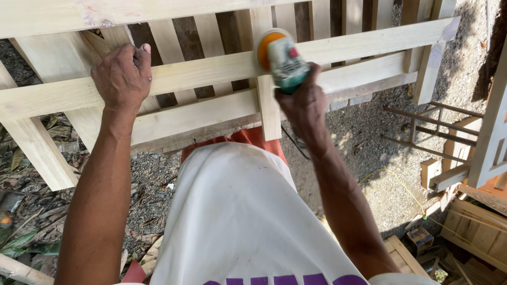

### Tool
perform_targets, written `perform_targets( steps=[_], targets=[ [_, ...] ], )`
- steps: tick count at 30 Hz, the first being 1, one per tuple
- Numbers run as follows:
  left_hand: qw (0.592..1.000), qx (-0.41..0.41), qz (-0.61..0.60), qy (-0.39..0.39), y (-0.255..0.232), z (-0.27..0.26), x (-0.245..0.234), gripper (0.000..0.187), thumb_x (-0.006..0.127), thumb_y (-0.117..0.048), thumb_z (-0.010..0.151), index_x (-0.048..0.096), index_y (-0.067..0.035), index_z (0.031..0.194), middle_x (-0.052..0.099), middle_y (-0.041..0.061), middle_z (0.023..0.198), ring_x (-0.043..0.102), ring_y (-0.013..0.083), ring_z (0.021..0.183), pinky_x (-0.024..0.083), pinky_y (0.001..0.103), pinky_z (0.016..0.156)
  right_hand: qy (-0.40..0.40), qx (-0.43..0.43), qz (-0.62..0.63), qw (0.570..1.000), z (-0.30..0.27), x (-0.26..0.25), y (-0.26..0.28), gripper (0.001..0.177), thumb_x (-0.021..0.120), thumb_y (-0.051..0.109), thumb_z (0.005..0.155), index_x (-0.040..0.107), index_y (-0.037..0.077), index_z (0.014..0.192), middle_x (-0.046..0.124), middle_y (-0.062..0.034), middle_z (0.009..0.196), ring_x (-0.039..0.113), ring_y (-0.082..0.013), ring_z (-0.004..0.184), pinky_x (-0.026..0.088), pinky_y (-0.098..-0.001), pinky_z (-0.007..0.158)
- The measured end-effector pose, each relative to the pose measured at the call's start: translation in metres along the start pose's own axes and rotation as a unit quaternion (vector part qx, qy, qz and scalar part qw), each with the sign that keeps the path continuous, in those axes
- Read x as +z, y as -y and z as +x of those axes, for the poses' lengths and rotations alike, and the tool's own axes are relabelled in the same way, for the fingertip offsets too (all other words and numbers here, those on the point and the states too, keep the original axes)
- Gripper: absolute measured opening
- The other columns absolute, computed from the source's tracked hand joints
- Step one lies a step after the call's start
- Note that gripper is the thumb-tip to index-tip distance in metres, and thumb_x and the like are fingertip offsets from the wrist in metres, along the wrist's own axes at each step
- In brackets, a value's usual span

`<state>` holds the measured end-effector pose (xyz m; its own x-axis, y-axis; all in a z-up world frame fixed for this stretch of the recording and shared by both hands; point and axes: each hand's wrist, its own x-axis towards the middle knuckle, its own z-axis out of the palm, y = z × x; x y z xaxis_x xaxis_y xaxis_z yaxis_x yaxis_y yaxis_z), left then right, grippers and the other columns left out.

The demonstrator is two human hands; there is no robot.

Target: The person uses a power sander to smooth a wooden lattice frame, moving the tool across the slats and along the edges by hand.

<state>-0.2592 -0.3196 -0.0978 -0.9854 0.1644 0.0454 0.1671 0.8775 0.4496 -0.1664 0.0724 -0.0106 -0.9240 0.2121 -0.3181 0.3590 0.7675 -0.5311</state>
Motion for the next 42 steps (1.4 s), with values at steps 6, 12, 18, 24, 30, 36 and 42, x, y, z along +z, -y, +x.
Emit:
perform_targets(
  steps=[6,12,18,24,30,36,42],
  targets=[
    [0.999,0.023,0.023,0.004,0.007,0.002,0.004,0.043,0.063,-0.033,0.115,0.065,-0.011,0.078,0.067,0.006,0.076,0.064,0.022,0.062,0.05,0.04,0.063,-0.081,0.057,-0.029,0.995,0.022,-0.045,-0.051,0.072,0.079,0.008,0.081,0.024,0.004,0.127,0.07,-0.0229,0.091,0.07,-0.0233,0.06,0.066,-0.0339,0.05],
    [0.999,0.001,0.027,0.038,0.009,-0.001,0.007,0.043,0.063,-0.033,0.117,0.067,-0.011,0.081,0.068,0.005,0.075,0.062,0.0206,0.057,0.049,0.038,0.058,-0.01,-0.028,-0.039,0.999,-0.011,0.029,0.031,0.069,0.078,0.012,0.084,0.025,0.005,0.128,0.073,-0.0237,0.08,0.068,-0.0355,0.062,0.059,-0.0486,0.058],
    [1.0,0.0,0.021,0.006,0.004,-0.003,0.006,0.039,0.066,-0.031,0.111,0.066,-0.011,0.078,0.071,0.003,0.079,0.065,0.0209,0.062,0.05,0.038,0.059,0.0,-0.003,-0.035,0.999,-0.002,-0.004,0.011,0.064,0.073,0.01,0.083,0.027,0.003,0.126,0.072,-0.0252,0.092,0.073,-0.0305,0.062,0.066,-0.0401,0.053],
    [0.997,0.02,0.072,-0.002,0.007,-0.007,0.009,0.033,0.063,-0.028,0.107,0.065,-0.014,0.078,0.068,0.003,0.075,0.064,0.0217,0.066,0.05,0.04,0.065,-0.046,0.066,-0.032,0.996,0.016,-0.064,-0.062,0.07,0.079,0.014,0.079,0.028,0.002,0.125,0.073,-0.0248,0.094,0.075,-0.0315,0.067,0.068,-0.0396,0.059],
    [0.996,0.021,0.078,0.033,0.016,-0.014,0.011,0.034,0.057,-0.026,0.109,0.061,-0.011,0.079,0.065,0.005,0.078,0.063,0.0211,0.066,0.05,0.037,0.07,-0.105,0.118,-0.078,0.984,0.04,-0.115,-0.115,0.075,0.087,0.02,0.072,0.036,-0.001,0.123,0.071,-0.0222,0.093,0.073,-0.0346,0.081,0.06,-0.0442,0.072],
    [0.993,-0.084,-0.081,0.027,0.031,-0.026,0.039,0.032,0.058,-0.021,0.113,0.057,-0.001,0.088,0.063,0.009,0.083,0.061,0.0239,0.071,0.05,0.036,0.069,-0.138,0.119,-0.008,0.983,0.062,-0.173,-0.192,0.07,0.087,0.016,0.073,0.038,-0.003,0.119,0.063,-0.0162,0.101,0.069,-0.0238,0.086,0.064,-0.0376,0.07],
    [0.992,-0.074,-0.087,0.046,0.1,-0.044,0.099,0.035,0.047,-0.022,0.117,0.056,0.002,0.094,0.061,0.009,0.081,0.055,0.0203,0.068,0.045,0.033,0.066,-0.169,0.214,0.021,0.962,0.096,-0.237,-0.279,0.075,0.084,0.01,0.068,0.034,0.002,0.124,0.06,-0.0138,0.103,0.066,-0.0202,0.084,0.067,-0.0357,0.07]
  ],
)
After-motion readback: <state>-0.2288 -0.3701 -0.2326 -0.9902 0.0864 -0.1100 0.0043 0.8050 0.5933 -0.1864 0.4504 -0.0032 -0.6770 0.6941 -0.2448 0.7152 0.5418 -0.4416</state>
